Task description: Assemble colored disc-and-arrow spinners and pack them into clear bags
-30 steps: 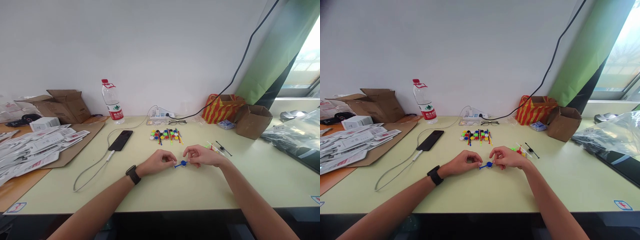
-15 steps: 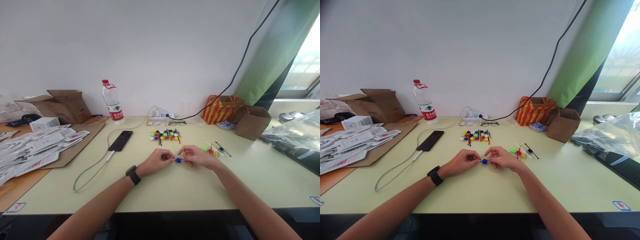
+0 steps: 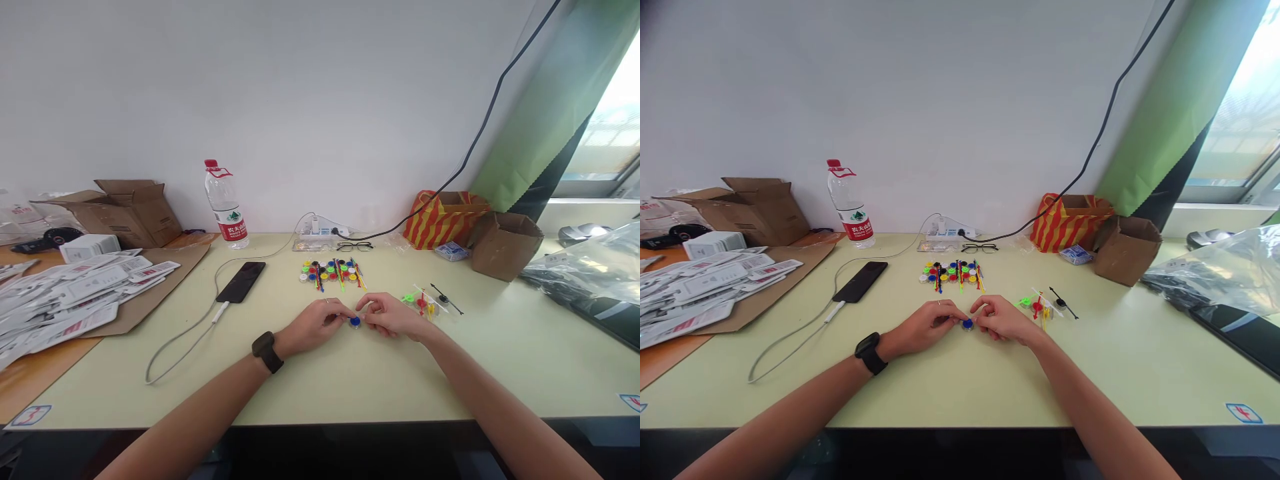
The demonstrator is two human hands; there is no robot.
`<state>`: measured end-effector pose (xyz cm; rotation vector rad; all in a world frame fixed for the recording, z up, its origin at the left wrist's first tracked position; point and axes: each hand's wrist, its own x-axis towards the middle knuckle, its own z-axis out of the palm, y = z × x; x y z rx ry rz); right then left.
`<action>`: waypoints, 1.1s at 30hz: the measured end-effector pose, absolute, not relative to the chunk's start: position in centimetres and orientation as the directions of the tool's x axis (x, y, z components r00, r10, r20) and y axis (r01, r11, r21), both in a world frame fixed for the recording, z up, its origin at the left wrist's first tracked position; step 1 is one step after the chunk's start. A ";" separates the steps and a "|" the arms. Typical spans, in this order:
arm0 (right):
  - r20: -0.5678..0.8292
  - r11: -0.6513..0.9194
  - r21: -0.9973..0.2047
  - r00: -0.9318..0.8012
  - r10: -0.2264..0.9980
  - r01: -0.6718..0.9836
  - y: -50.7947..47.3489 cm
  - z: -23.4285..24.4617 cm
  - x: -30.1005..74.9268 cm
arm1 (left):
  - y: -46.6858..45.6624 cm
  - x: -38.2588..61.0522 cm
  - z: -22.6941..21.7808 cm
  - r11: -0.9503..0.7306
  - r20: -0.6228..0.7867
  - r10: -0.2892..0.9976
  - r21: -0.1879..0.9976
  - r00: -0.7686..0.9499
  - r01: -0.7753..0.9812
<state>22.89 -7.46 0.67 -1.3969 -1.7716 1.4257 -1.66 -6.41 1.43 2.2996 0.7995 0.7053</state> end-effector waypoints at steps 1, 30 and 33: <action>-0.213 -0.047 -0.908 -0.362 0.907 0.417 -7.4 0.6 22.8 | -6.4 -1.7 1.5 -0.662 0.283 0.661 0.656 0.695 0.363; 0.296 0.302 -0.689 -0.125 0.947 0.659 -8.1 1.1 22.6 | -5.9 -2.0 0.8 -0.619 0.456 0.784 0.624 0.422 0.477; 0.424 0.291 -0.691 0.045 0.905 0.661 -7.8 1.1 22.8 | -5.9 -1.9 0.8 -0.616 0.457 0.786 0.636 0.416 0.466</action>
